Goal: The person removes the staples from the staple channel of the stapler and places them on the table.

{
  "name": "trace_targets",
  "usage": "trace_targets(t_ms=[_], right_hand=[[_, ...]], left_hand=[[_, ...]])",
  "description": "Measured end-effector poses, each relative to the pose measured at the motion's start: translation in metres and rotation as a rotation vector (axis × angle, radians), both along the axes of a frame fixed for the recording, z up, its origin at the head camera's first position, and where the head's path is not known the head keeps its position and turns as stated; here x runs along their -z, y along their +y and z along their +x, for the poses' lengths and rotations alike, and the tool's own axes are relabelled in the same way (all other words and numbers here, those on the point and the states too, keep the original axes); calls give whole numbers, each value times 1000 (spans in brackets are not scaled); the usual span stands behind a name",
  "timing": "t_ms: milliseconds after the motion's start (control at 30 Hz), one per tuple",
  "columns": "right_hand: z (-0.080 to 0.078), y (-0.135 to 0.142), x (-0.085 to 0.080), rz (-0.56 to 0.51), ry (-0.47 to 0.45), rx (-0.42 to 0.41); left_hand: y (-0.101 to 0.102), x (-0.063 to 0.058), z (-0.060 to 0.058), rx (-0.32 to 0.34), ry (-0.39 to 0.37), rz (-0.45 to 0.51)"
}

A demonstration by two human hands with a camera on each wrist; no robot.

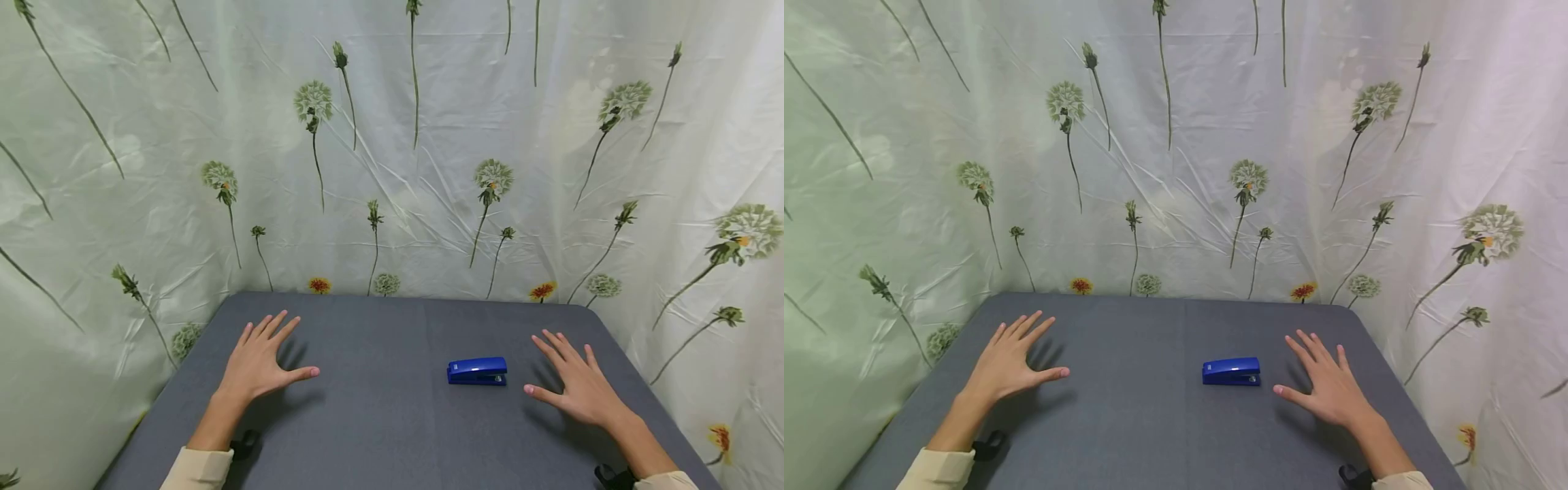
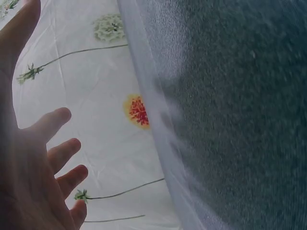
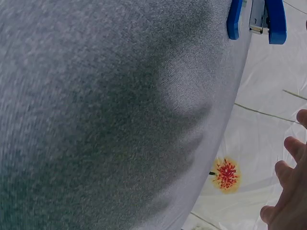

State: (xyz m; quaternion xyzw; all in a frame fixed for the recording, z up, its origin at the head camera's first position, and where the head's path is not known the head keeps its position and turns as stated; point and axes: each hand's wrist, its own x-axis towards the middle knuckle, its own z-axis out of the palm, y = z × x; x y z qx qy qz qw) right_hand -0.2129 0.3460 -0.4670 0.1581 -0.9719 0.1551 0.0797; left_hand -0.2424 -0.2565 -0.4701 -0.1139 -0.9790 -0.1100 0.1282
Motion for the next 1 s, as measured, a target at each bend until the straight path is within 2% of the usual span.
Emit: trace_targets(t_ms=[367,733,1000], right_hand=[[-7,-6,2,-19,10,-24],[-14,-13,5,-22,15,-15],[-20,-21,14,-35,23,-32]], left_hand=[[11,3,-7,8,43,13],[46,7,-21,51,68,51],[77,8,-31,101,67,86]])
